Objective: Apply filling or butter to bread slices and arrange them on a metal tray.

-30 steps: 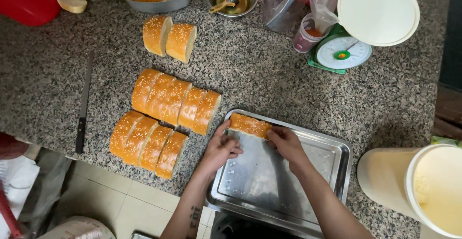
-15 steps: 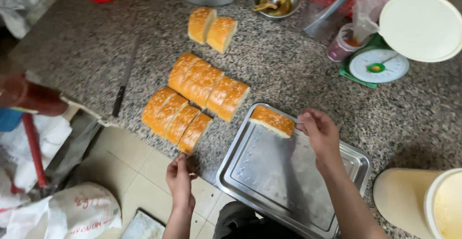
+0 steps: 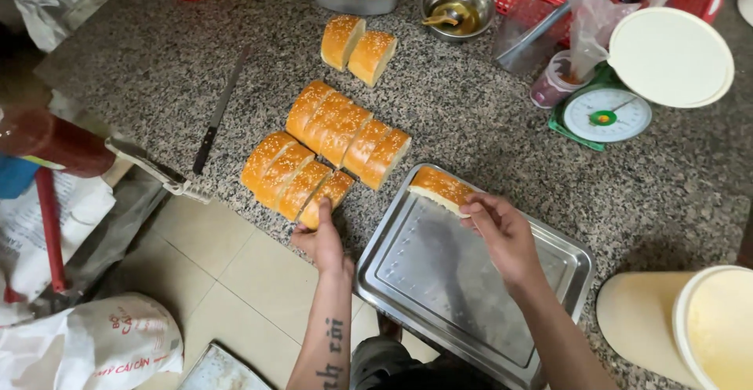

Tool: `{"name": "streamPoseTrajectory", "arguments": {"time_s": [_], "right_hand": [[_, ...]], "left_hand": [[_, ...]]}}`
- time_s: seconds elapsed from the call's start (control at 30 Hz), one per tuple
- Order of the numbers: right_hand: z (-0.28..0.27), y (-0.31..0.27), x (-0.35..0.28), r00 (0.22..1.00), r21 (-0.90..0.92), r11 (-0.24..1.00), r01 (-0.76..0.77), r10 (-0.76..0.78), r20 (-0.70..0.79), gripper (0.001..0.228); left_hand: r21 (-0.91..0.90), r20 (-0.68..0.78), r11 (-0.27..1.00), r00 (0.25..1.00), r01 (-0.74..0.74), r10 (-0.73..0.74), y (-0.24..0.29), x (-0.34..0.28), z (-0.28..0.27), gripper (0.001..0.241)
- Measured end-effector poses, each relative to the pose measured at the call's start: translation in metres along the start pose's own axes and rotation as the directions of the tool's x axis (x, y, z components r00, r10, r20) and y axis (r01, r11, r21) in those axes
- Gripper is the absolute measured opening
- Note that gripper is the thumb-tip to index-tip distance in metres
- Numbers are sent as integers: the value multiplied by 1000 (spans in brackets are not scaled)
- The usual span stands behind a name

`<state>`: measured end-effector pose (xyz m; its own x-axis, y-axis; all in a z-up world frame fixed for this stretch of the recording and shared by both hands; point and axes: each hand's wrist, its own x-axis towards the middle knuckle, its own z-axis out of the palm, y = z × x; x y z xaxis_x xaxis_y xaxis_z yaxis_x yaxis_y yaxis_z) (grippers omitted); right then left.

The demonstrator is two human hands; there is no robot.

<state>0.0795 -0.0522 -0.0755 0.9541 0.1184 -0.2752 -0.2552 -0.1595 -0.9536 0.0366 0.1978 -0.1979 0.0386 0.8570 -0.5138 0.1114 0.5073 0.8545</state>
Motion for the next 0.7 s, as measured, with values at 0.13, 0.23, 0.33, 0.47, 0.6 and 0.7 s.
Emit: {"name": "streamPoseTrajectory", "arguments": {"time_s": [0.13, 0.23, 0.33, 0.47, 0.6, 0.7], "right_hand": [[-3, -1, -8, 1000, 15, 1000, 0, 0, -4, 30], [-13, 4, -14, 1000, 9, 1000, 9, -9, 27, 31], [-24, 3, -19, 999, 41, 999, 12, -14, 47, 30], [-44, -20, -36, 969, 91, 992, 87, -105, 224, 41], [-84, -50, -67, 850, 83, 959, 270, -278, 448, 85], [-122, -49, -91, 851, 214, 931, 295, -358, 385, 93]], "left_hand": [[31, -63, 998, 997, -52, 54, -10, 3, 10, 79], [-236, 24, 950, 976, -206, 218, 21, -38, -9, 76], [-184, 195, 945, 932, -271, 305, 69, -94, -37, 70], [-206, 598, 968, 765, -141, 239, 102, -154, -50, 59], [-138, 887, 980, 458, 144, 58, 116, -224, -46, 68], [-124, 951, 977, 301, 172, 68, 98, -266, -37, 63]]}}
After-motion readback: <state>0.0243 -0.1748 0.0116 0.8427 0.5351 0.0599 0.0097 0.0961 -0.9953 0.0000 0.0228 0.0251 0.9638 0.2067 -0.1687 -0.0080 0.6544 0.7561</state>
